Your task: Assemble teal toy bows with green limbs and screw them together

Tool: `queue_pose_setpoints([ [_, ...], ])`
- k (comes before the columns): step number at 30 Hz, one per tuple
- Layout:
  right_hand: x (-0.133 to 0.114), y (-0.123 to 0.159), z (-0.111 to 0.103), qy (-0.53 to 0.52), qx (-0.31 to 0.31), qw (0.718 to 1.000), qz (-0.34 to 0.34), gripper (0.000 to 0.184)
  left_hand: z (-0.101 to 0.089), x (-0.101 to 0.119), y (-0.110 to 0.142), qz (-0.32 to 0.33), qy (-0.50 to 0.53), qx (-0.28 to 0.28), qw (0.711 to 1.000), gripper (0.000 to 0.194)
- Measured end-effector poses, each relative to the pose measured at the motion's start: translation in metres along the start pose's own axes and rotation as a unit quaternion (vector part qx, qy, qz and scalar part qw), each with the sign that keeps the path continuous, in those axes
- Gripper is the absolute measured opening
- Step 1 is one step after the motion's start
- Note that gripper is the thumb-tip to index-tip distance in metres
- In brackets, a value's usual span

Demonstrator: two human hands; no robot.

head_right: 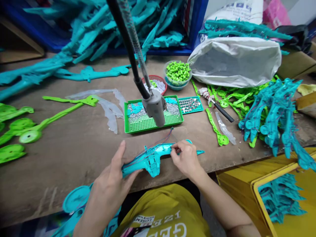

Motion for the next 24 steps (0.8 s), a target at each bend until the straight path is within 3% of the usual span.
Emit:
queue_pose_setpoints([
  [3, 0.020, -0.020, -0.015, 0.013, 0.018, 0.999, -0.031, 0.015, 0.000, -0.002, -0.002, 0.006, 0.002, 0.006, 1.000, 0.070],
  [7, 0.085, -0.074, -0.047, 0.144, 0.097, 0.985, -0.002, 0.021, 0.000, -0.002, -0.004, 0.012, -0.002, 0.012, 1.000, 0.070],
  [10, 0.129, -0.110, -0.046, 0.199, 0.044, 0.979, 0.014, 0.022, 0.002, -0.002, -0.002, 0.003, 0.005, 0.005, 1.000, 0.070],
  [14, 0.154, -0.130, -0.037, 0.201, -0.001, 0.979, 0.030, 0.022, 0.006, -0.004, 0.001, -0.032, 0.011, -0.040, 0.999, 0.071],
  [19, 0.136, -0.122, -0.046, 0.181, 0.012, 0.981, 0.061, 0.017, 0.007, -0.005, 0.002, -0.050, 0.018, -0.056, 0.997, 0.076],
  [22, 0.096, -0.087, -0.049, 0.019, 0.078, 0.994, 0.076, 0.018, 0.007, -0.005, 0.002, -0.044, 0.025, -0.056, 0.997, 0.077],
  [24, 0.063, -0.056, -0.039, -0.042, 0.055, 0.995, 0.073, 0.017, 0.007, -0.005, 0.002, -0.042, 0.028, -0.057, 0.997, 0.076],
])
Point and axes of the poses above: each hand's wrist, its own y-axis away from the middle knuckle, its own z-axis out of the palm, x = y × z, the point moved 5 cm from there along -y, towards the middle knuckle, and after that the axes turned 15 degrees about -z, right-handed, at the moved point
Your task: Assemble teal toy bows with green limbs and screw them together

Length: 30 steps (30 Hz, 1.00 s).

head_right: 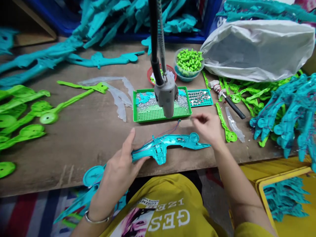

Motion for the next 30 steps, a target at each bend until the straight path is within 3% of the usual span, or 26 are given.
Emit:
queue_pose_setpoints([
  [2, -0.021, 0.035, 0.018, -0.105, -0.051, 0.993, 0.024, 0.018, 0.000, 0.000, 0.000, -0.001, 0.001, -0.002, 1.000, 0.076],
  [6, -0.035, 0.071, 0.039, -0.124, -0.045, 0.990, 0.049, 0.016, 0.000, 0.001, 0.000, 0.006, -0.001, 0.005, 1.000, 0.075],
  [15, -0.038, 0.069, 0.044, -0.009, -0.036, 0.999, -0.016, 0.015, 0.000, -0.001, 0.000, 0.027, 0.005, 0.032, 0.999, 0.074],
  [22, -0.054, 0.078, 0.047, 0.142, -0.007, 0.979, -0.149, 0.013, 0.004, -0.004, 0.000, 0.022, 0.038, 0.021, 0.999, 0.076],
  [30, -0.059, 0.109, 0.062, 0.152, 0.013, 0.960, -0.236, 0.025, 0.013, -0.014, -0.004, 0.023, 0.088, -0.003, 0.996, 0.070],
])
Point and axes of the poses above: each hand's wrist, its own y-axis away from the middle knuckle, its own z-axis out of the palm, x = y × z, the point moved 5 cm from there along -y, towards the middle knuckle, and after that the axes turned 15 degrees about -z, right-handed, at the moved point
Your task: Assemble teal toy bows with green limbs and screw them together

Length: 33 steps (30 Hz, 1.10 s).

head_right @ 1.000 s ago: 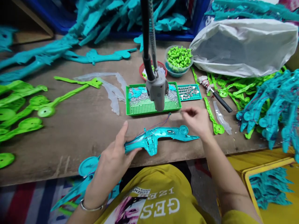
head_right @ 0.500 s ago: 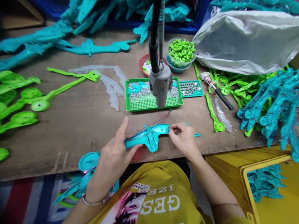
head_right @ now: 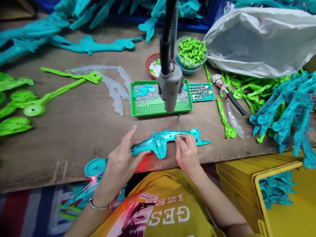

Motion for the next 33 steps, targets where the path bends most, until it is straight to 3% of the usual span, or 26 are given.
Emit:
queue_pose_setpoints([
  [6, 0.012, 0.008, -0.012, -0.075, 0.029, 0.997, 0.000, 0.041, 0.018, -0.024, -0.007, -0.008, -0.016, -0.015, 1.000, 0.076],
  [10, 0.028, 0.012, -0.026, -0.050, 0.053, 0.997, 0.000, 0.045, 0.024, -0.031, -0.013, 0.021, -0.052, -0.009, 0.998, 0.080],
  [18, 0.024, 0.015, -0.012, -0.017, 0.055, 0.996, -0.062, 0.043, 0.026, -0.027, -0.016, 0.066, -0.117, 0.010, 0.991, 0.076],
  [33, 0.022, 0.016, -0.004, 0.039, 0.071, 0.993, -0.090, 0.030, 0.027, -0.030, -0.014, 0.042, -0.060, 0.025, 0.997, 0.075],
])
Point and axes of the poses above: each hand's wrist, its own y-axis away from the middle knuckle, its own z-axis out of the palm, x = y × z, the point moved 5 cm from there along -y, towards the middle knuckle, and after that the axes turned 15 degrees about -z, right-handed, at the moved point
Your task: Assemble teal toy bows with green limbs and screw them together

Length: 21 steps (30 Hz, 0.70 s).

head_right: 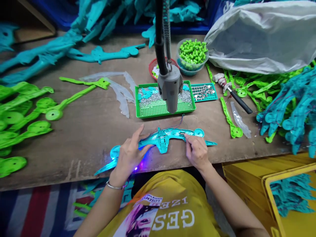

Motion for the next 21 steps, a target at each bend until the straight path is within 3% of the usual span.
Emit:
queue_pose_setpoints([
  [4, 0.006, 0.000, -0.005, -0.035, -0.021, 0.999, 0.036, 0.025, 0.004, 0.000, 0.002, -0.005, -0.013, -0.021, 1.000, 0.075],
  [8, 0.020, 0.003, -0.025, -0.062, -0.042, 0.996, 0.057, 0.034, -0.001, 0.000, 0.006, -0.017, -0.037, -0.062, 0.997, 0.075],
  [11, 0.029, 0.006, -0.043, -0.044, -0.057, 0.996, 0.058, 0.027, -0.022, -0.001, 0.017, -0.008, -0.031, -0.071, 0.997, 0.075],
  [14, 0.033, 0.003, -0.050, -0.054, -0.087, 0.993, 0.056, 0.020, -0.051, -0.009, 0.034, -0.035, -0.020, -0.040, 0.998, 0.075],
  [17, 0.037, -0.010, -0.046, -0.056, -0.072, 0.994, 0.060, 0.019, -0.069, -0.020, 0.055, -0.090, -0.051, 0.022, 0.994, 0.070],
  [21, 0.047, -0.043, -0.012, -0.046, -0.131, 0.990, 0.000, 0.021, -0.061, -0.028, 0.078, -0.115, -0.105, 0.050, 0.987, 0.060],
])
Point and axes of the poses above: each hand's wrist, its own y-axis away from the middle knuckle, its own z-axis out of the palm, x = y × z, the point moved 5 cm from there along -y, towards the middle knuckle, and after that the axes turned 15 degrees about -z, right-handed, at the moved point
